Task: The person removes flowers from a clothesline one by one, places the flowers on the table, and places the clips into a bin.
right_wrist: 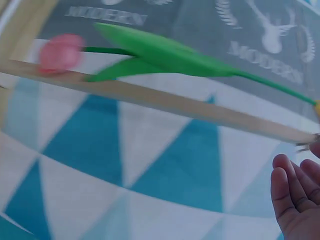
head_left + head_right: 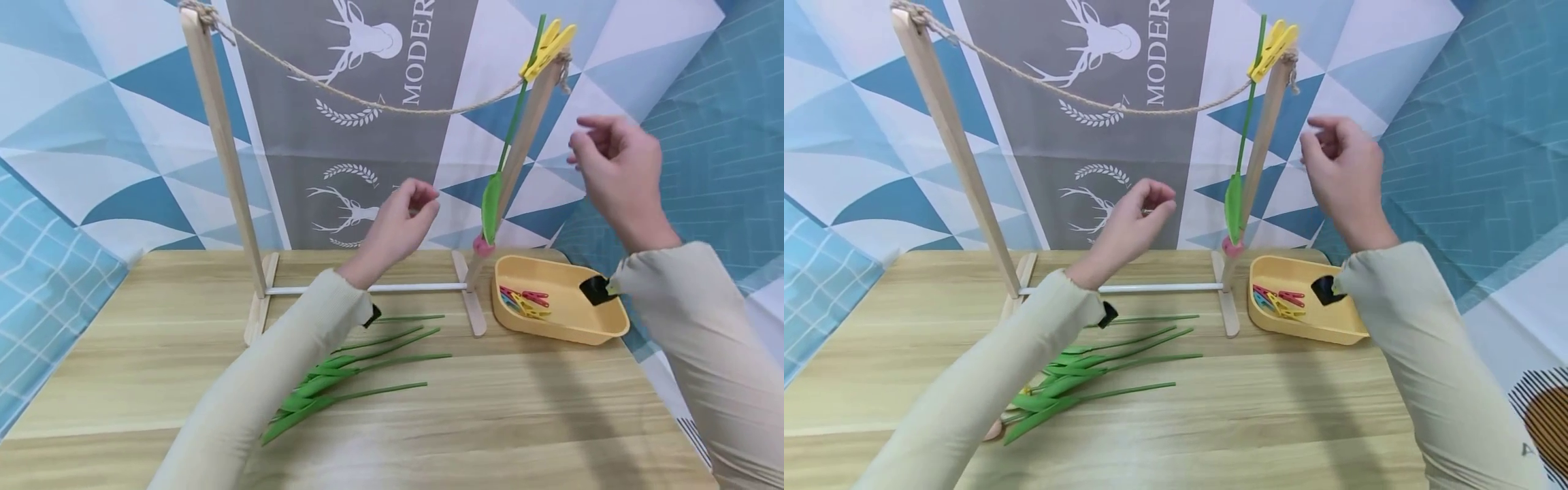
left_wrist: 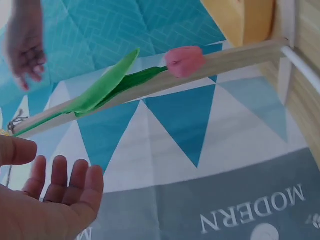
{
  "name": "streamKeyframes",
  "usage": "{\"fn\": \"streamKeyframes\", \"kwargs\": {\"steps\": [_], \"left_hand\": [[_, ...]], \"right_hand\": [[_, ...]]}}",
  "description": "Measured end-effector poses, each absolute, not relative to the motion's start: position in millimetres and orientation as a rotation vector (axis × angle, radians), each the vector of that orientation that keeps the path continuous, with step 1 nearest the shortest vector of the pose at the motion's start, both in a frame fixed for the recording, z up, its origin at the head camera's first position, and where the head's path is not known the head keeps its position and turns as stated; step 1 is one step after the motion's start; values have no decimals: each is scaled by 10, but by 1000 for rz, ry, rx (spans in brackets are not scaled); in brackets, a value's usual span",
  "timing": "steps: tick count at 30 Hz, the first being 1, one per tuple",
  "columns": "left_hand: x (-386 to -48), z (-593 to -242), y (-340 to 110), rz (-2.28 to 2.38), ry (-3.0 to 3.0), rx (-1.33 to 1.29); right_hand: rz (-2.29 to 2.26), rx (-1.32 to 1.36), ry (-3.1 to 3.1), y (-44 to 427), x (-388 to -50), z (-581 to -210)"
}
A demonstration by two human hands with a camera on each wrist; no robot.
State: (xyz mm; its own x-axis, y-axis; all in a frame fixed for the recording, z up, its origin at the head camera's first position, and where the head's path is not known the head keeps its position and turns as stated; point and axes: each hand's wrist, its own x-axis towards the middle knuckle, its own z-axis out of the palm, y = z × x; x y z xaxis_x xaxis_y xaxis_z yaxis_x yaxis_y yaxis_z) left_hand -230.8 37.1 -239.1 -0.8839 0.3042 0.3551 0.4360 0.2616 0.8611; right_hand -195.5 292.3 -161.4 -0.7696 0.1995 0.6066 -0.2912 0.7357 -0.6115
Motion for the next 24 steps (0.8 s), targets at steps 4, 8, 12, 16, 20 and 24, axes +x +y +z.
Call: {"fn": "streamKeyframes", "kwargs": {"steps": [4,8,12,16,20,24], "left_hand": [[-2414,-2257,544,-1832,-2322,-673],[-2493,-2125,728,-1965,-2243,-650],[-2572,-2005,917,-2131,-2161,-618],[-2629,-1914,1071,-2251,-2080,-620],[-2655,-1866,1173,-2289,-2067,-639],[-2661,-1836,1243,-2326,-2064,-673]], "right_hand": [[934,123,-2252,2839,-1975,-1330],[945,132,-2291,2801,-2030,-1089],[968,110,-2400,2796,-2096,-870],[946,86,-2554,2822,-2151,-669],[971,80,-2616,2850,-2203,-539],[1014,95,-2638,2864,-2248,-460]]}}
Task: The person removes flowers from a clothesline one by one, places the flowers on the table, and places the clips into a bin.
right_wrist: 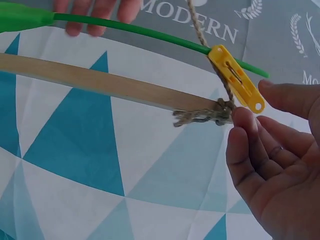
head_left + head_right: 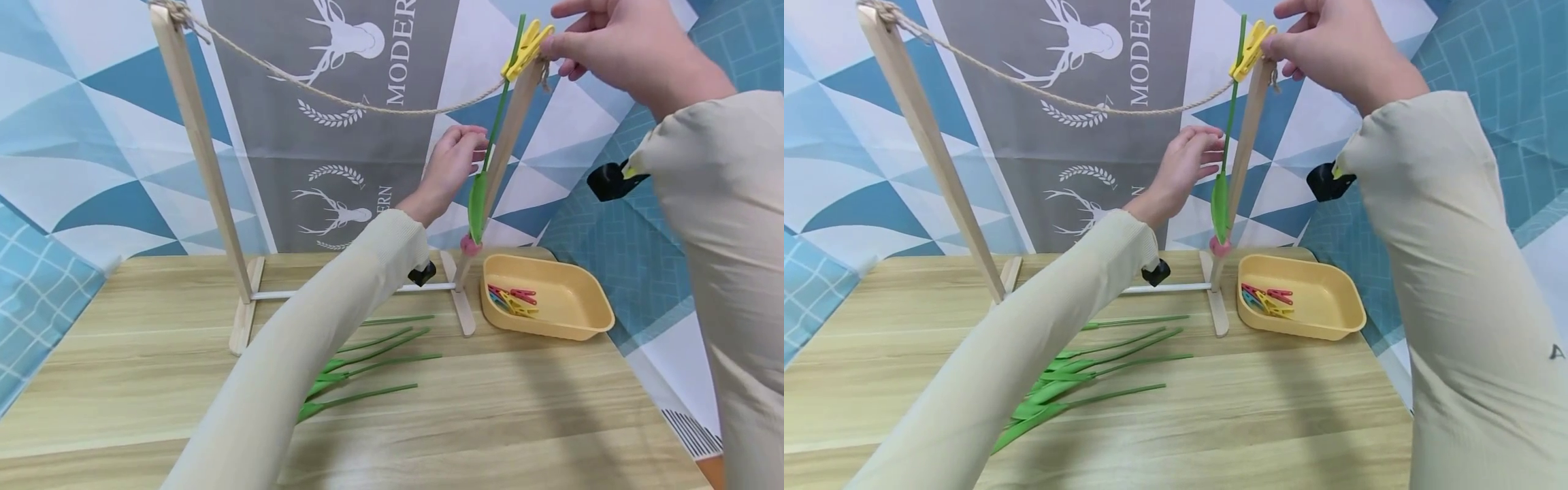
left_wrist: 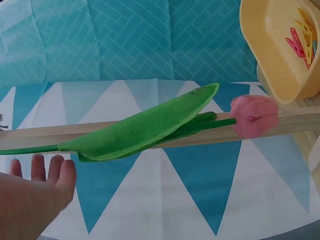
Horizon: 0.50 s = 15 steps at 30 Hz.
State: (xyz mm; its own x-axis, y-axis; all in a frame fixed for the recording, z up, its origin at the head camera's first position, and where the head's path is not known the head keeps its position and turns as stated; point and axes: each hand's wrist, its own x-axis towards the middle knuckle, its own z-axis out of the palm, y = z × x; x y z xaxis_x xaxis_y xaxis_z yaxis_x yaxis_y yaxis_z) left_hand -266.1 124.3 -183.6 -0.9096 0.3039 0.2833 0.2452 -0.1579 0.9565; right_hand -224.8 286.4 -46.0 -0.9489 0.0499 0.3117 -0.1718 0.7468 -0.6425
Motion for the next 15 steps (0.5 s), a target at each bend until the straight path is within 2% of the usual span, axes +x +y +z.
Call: {"fn": "streamKeyframes", "kwargs": {"steps": [15], "left_hand": [[-2678,-1699,1274,2258,1761,726]], "right_hand": [[995,104,-2789,2902,-2384,-365]]}}
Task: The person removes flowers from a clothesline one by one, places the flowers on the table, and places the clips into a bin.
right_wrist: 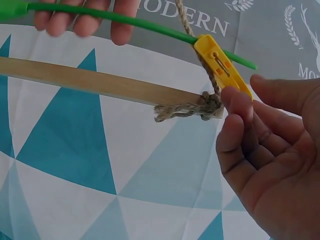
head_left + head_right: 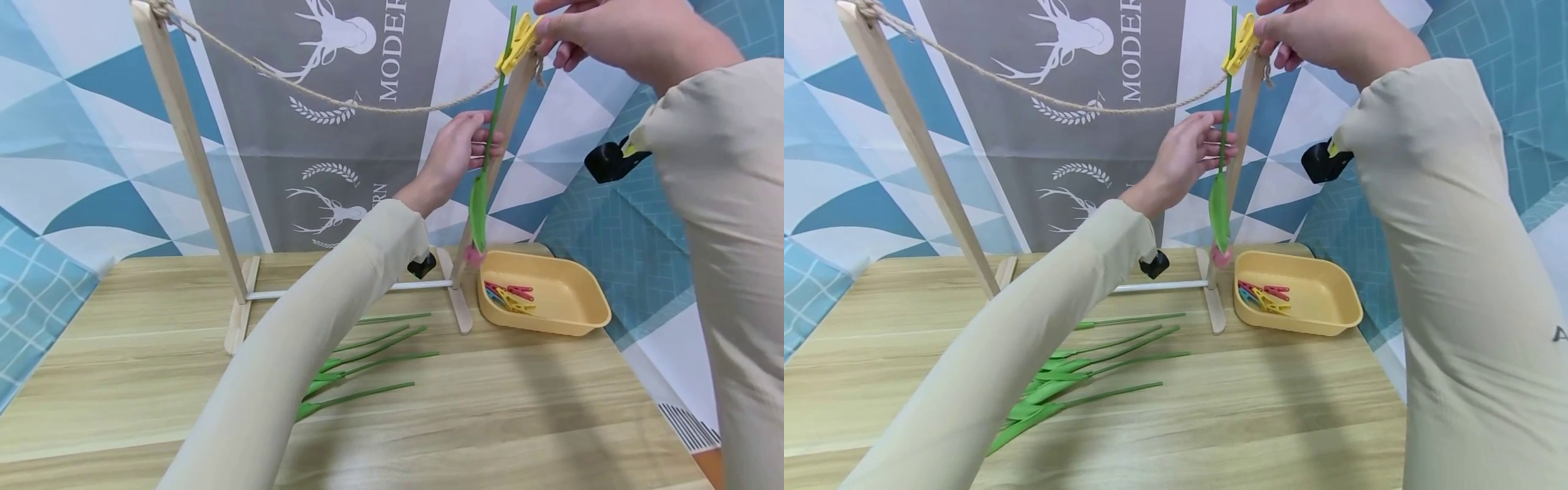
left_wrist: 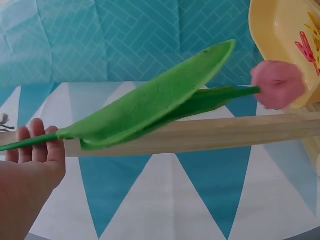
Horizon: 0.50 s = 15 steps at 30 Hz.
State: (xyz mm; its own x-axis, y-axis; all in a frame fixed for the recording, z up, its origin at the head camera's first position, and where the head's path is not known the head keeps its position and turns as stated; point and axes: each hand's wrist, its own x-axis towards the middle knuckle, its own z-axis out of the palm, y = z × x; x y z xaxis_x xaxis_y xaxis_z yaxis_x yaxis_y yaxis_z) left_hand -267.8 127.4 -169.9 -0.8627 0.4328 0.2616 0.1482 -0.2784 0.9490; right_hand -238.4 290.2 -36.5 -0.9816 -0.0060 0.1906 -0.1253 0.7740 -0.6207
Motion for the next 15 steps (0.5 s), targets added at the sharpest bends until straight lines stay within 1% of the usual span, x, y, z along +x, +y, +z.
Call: {"fn": "streamKeyframes", "kwargs": {"steps": [6,15], "left_hand": [[-2643,-1674,1273,2262,1708,781],[-2602,-1640,1259,2204,1810,803]], "right_hand": [[1085,116,-2806,2893,-2398,-356],[1138,172,-2827,2961,-2445,-349]]}}
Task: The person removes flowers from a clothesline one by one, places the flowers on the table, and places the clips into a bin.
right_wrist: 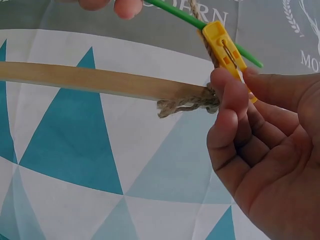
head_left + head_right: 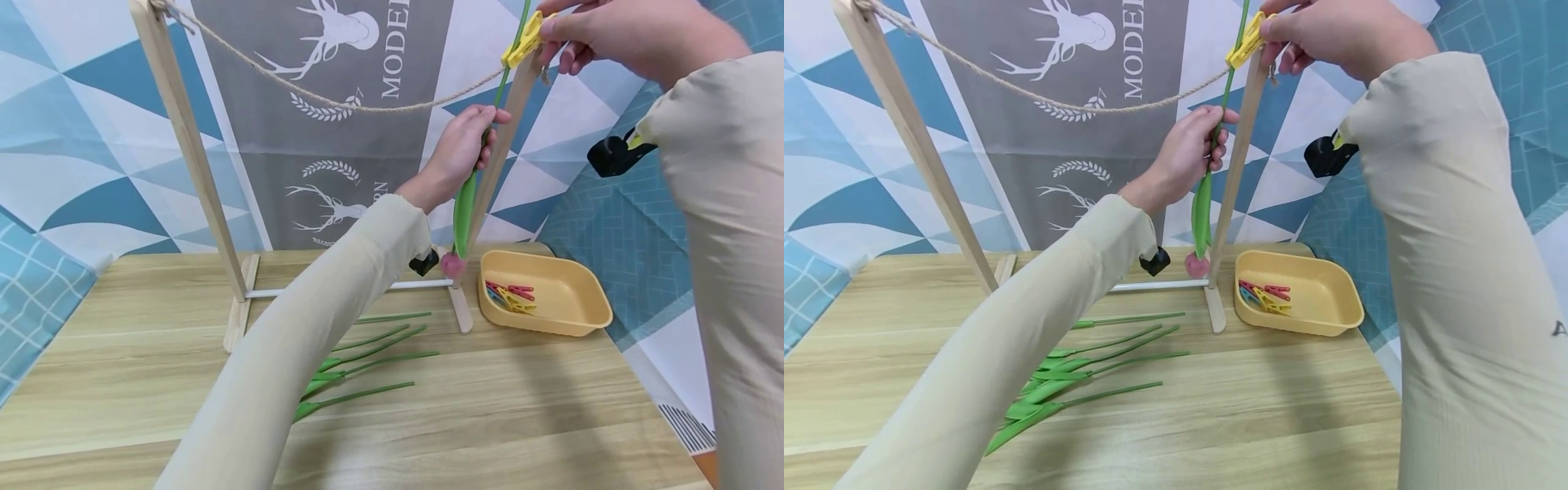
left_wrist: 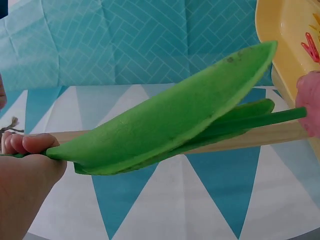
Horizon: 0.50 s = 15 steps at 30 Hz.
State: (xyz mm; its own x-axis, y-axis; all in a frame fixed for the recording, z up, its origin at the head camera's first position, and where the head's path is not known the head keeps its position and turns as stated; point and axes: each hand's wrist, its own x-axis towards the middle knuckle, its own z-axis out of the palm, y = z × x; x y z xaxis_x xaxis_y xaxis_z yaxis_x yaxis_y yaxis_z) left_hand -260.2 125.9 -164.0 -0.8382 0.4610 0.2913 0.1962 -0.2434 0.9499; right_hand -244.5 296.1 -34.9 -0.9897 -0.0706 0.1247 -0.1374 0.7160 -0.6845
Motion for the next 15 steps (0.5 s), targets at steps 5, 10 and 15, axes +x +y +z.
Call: {"fn": "streamKeyframes", "kwargs": {"steps": [5,10,15], "left_hand": [[-2589,-1623,1251,2188,1841,792],[-2581,-1571,1258,2186,1877,764],[-2574,-1536,1251,2117,2025,769]], "right_hand": [[1152,192,-2836,3030,-2458,-343],[1068,227,-2843,3105,-2458,-318],[1016,260,-2832,3193,-2460,-324]]}}
